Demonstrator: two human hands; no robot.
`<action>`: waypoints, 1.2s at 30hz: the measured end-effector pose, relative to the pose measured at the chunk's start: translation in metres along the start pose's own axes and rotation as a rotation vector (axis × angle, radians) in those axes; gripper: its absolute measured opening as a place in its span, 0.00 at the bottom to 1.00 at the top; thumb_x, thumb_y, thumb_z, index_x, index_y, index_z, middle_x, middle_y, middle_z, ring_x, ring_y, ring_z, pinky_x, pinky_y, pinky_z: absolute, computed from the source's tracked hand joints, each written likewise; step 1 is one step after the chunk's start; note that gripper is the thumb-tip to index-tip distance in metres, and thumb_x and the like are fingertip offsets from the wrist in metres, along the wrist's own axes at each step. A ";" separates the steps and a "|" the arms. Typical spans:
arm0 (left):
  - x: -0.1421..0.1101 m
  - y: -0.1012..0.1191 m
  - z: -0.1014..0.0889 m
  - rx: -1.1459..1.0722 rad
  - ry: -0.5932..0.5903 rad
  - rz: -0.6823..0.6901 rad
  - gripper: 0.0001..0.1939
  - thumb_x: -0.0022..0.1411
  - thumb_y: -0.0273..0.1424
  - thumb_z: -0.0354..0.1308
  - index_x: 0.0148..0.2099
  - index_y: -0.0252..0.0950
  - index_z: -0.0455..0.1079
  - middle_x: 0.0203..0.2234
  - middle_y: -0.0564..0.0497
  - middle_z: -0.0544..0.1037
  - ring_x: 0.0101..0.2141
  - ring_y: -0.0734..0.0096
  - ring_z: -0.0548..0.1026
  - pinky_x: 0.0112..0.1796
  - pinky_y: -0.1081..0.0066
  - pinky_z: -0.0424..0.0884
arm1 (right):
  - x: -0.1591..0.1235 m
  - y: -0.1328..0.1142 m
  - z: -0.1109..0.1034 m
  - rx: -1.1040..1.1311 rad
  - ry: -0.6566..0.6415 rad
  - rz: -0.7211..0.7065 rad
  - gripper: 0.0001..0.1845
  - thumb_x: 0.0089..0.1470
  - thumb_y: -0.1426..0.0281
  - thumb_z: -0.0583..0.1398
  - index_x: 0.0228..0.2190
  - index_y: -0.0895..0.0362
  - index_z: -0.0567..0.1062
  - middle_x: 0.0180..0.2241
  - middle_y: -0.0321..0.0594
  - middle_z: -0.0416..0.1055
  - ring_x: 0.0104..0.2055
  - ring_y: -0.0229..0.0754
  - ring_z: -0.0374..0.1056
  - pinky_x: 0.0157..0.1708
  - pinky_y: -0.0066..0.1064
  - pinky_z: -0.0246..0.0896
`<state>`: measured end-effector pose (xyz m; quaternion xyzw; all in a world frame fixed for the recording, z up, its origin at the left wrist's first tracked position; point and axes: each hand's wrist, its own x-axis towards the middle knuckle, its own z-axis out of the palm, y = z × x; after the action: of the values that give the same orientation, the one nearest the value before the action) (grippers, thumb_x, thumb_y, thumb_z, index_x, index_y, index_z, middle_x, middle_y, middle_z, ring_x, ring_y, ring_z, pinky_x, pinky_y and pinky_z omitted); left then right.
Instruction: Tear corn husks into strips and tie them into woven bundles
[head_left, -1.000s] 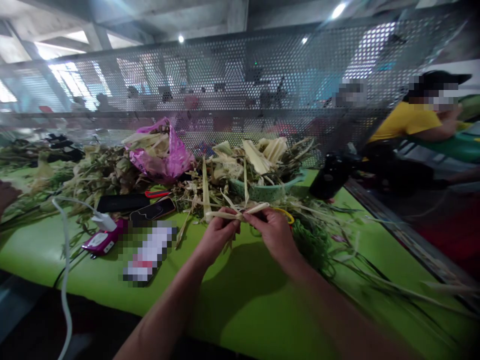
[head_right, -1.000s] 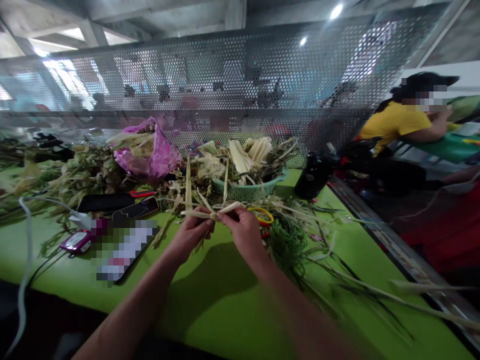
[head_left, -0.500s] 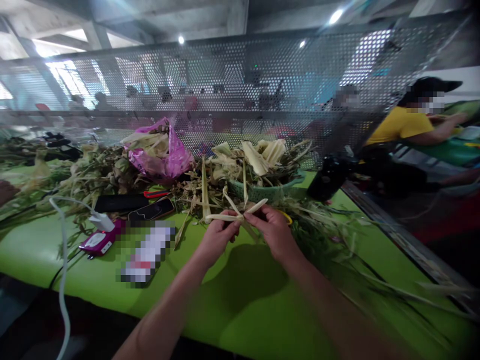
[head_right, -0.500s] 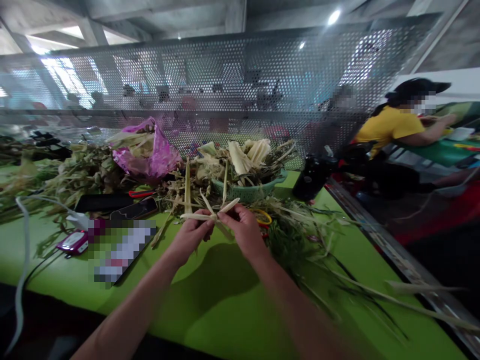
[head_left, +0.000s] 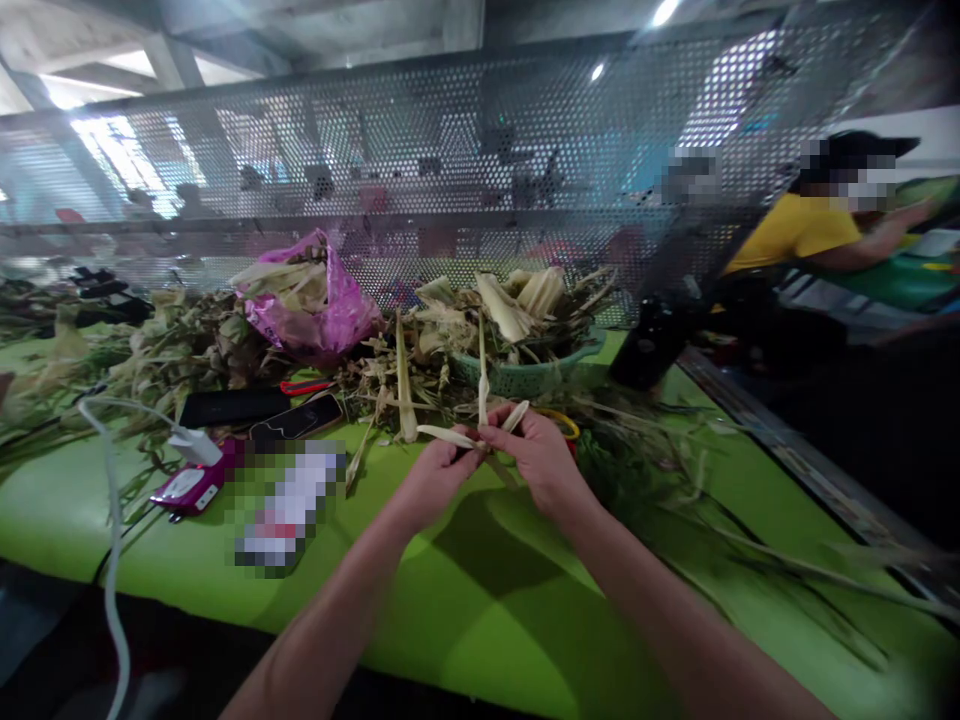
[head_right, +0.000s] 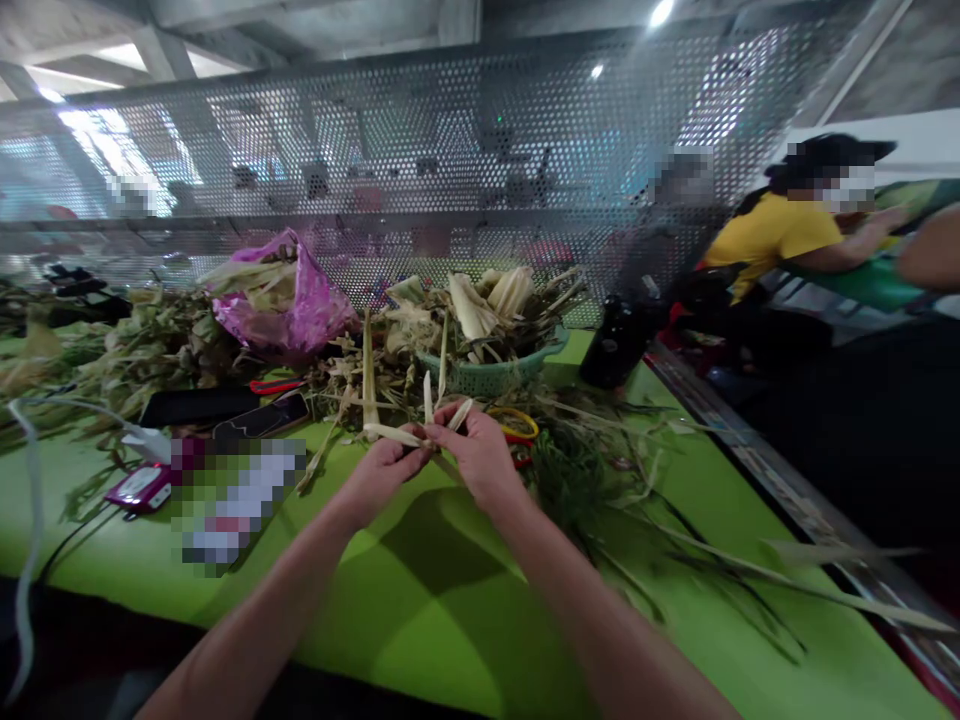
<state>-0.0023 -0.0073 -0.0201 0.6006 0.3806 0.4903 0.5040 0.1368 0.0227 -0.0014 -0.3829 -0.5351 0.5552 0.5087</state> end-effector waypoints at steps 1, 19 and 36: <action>0.000 0.000 0.001 -0.013 -0.014 0.001 0.11 0.60 0.38 0.55 0.38 0.34 0.69 0.33 0.49 0.72 0.38 0.69 0.68 0.43 0.68 0.62 | -0.001 0.001 0.001 -0.006 0.003 -0.003 0.12 0.38 0.66 0.68 0.24 0.57 0.71 0.24 0.32 0.67 0.29 0.37 0.61 0.33 0.30 0.57; -0.004 0.005 0.006 -0.261 0.304 -0.038 0.14 0.62 0.43 0.52 0.41 0.37 0.62 0.26 0.55 0.67 0.23 0.77 0.66 0.22 0.75 0.66 | 0.001 -0.004 -0.001 -0.078 -0.090 0.018 0.15 0.49 0.56 0.62 0.29 0.57 0.72 0.26 0.36 0.70 0.28 0.38 0.64 0.31 0.30 0.60; -0.003 0.007 0.006 -0.239 0.292 -0.060 0.14 0.58 0.41 0.57 0.33 0.37 0.61 0.25 0.56 0.71 0.21 0.79 0.67 0.23 0.75 0.66 | 0.001 -0.006 -0.002 -0.086 -0.036 0.031 0.17 0.40 0.58 0.68 0.27 0.57 0.72 0.19 0.33 0.68 0.20 0.34 0.59 0.21 0.27 0.52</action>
<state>0.0026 -0.0129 -0.0138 0.4473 0.4065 0.5986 0.5257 0.1390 0.0239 0.0048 -0.4028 -0.5614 0.5463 0.4735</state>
